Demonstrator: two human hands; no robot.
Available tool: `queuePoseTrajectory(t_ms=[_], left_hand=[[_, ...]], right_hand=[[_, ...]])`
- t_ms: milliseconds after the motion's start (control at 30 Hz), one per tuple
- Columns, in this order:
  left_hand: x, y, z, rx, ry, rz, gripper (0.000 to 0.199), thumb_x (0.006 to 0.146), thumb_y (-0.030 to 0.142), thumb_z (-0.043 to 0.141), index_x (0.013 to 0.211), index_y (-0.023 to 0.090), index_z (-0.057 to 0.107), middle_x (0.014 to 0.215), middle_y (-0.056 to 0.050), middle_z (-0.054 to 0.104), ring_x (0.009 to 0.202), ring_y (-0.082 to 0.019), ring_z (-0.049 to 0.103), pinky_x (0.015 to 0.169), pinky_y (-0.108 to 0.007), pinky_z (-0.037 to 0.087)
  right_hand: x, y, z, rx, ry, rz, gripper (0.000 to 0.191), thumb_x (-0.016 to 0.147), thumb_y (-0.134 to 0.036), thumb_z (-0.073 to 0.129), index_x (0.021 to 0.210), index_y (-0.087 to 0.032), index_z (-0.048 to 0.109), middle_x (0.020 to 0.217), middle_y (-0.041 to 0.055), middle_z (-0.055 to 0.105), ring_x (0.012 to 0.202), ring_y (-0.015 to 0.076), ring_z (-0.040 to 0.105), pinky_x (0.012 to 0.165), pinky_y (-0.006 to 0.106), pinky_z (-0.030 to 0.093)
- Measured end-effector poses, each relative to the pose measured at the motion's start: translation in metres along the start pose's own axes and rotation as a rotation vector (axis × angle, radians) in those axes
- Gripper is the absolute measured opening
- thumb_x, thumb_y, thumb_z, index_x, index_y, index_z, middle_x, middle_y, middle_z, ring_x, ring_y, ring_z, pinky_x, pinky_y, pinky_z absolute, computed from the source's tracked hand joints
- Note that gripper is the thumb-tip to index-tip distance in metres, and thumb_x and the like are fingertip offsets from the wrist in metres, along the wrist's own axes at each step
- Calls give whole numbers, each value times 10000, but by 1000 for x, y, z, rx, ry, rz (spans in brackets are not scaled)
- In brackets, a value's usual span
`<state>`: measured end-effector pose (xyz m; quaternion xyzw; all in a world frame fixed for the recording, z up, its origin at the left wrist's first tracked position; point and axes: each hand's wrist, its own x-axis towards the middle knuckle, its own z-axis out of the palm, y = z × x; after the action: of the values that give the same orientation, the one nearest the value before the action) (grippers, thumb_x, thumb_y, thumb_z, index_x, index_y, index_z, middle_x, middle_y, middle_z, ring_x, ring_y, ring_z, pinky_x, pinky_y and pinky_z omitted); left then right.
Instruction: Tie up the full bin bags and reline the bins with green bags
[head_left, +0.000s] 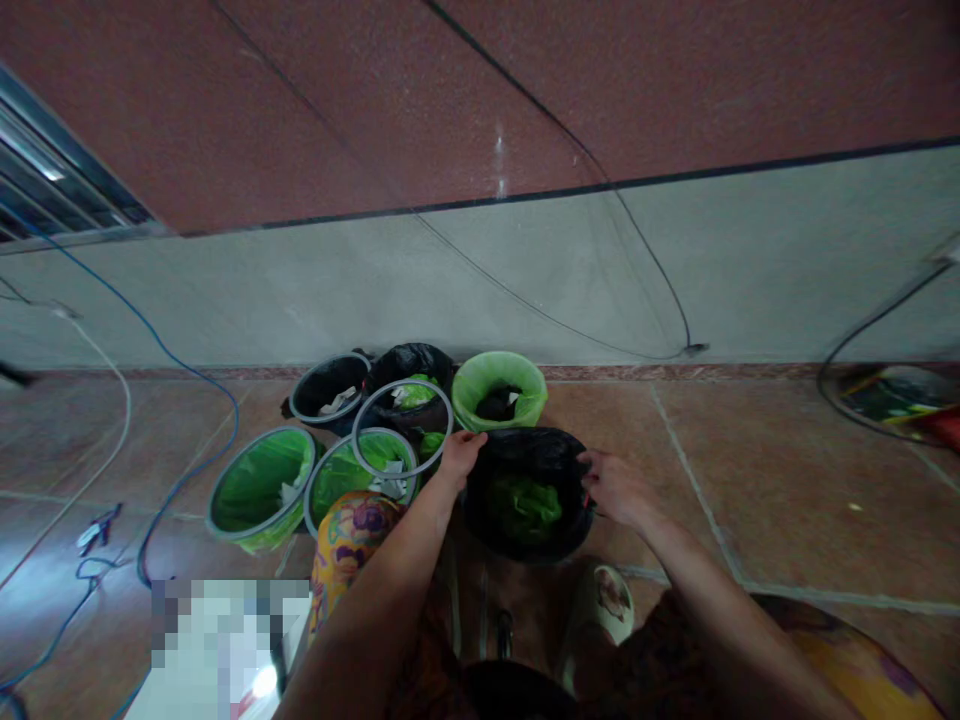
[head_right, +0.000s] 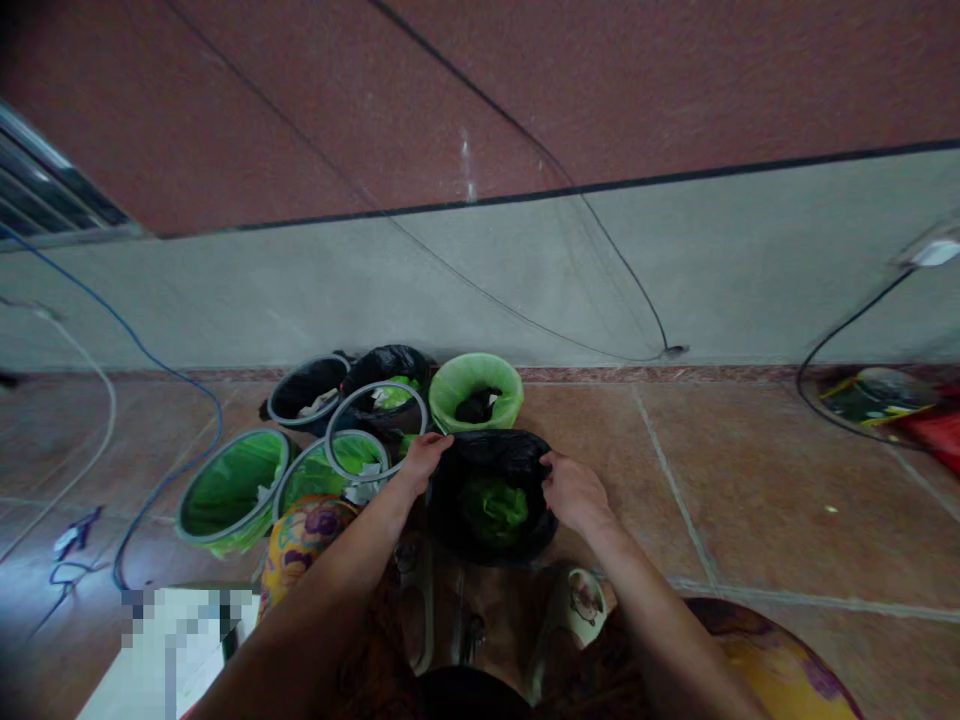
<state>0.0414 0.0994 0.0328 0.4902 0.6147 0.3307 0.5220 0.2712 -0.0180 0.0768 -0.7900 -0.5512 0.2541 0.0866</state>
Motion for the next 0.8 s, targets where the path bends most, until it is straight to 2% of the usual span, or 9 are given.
queuePoseTrajectory(t_ms=[200,333,433,500,567,667,733,800], left_hand=[[-6,19,-4,173,16,197,177,757,237,627,604,160,586,531,44,532,545,-93,502,573,-226,380],[-22,34,5,341,-21,322,125,787,190,602,670,156,628,618,13,612,626,-114,563,652,-235,442],[-41,48,19,331,-132,441,109,807,133,575,842,148,677,796,-28,700,748,-130,627,759,-248,484],[-53,56,27,284,-218,505,176,820,112,558,941,145,681,877,-48,720,815,-138,650,803,-253,495],[-61,63,32,259,-292,552,208,835,124,554,1001,146,678,911,-56,727,840,-146,657,820,-262,503],[-69,71,30,297,-308,562,212,858,148,540,1013,146,683,937,-62,728,847,-153,655,833,-276,508],[-74,77,25,330,-288,552,215,868,149,522,1006,144,687,961,-66,727,858,-153,652,850,-281,504],[-82,85,23,336,-309,565,234,876,149,505,1026,143,684,991,-67,725,859,-149,648,861,-280,500]], right_hand=[[0,1,-3,35,-19,-46,461,770,-90,512,1202,-163,657,867,59,750,873,191,684,744,264,467],[1,-1,-3,112,37,-133,392,790,-135,519,1143,-179,684,832,47,744,804,194,678,737,290,483],[0,-8,-2,328,160,-237,316,822,-232,542,1097,-206,696,881,43,739,785,189,671,747,313,503],[-1,-14,-1,563,260,-310,286,819,-311,583,1063,-215,699,937,48,732,822,188,672,780,325,518],[0,-18,0,802,304,-332,298,784,-365,640,1035,-212,692,934,48,725,827,186,671,787,332,528],[2,-20,2,1000,229,-252,360,723,-399,697,1020,-196,674,822,29,704,701,165,649,678,314,534],[2,-22,2,995,149,-216,426,703,-404,713,1068,-192,656,752,11,682,619,150,614,599,296,516],[0,-29,3,948,50,-266,525,691,-391,735,1165,-200,615,755,7,683,627,157,617,601,301,521]])
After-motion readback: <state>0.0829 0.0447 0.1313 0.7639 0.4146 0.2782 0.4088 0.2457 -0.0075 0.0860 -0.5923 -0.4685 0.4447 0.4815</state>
